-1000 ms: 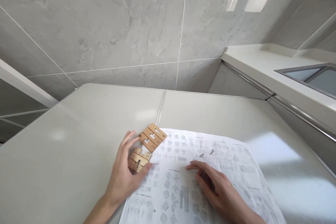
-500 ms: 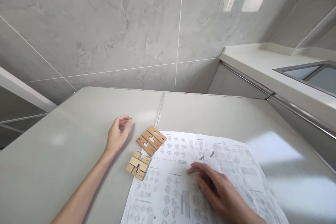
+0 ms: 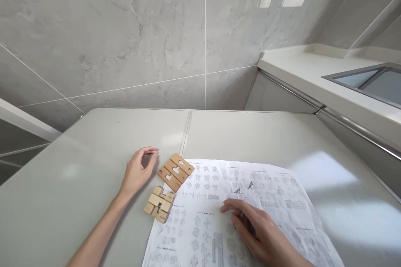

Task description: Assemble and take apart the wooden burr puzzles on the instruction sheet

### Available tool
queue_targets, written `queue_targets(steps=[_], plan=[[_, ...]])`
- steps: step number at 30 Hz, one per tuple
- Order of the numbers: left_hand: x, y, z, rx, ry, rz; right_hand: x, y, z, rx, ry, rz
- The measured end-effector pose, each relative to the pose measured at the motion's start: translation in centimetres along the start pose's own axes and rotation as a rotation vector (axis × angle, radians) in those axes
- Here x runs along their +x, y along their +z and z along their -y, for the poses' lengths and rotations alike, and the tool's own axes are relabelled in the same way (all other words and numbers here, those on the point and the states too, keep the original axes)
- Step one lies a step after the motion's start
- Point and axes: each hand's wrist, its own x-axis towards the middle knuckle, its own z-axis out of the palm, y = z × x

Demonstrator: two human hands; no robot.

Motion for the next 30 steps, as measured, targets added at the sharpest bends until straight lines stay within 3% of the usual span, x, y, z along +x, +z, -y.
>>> queue_targets(steps=[30], plan=[[0.28,0.14,-0.11,0.116,0.118,0.086,0.12,-0.22,-0.01,-0.017,-0.019,-0.014]])
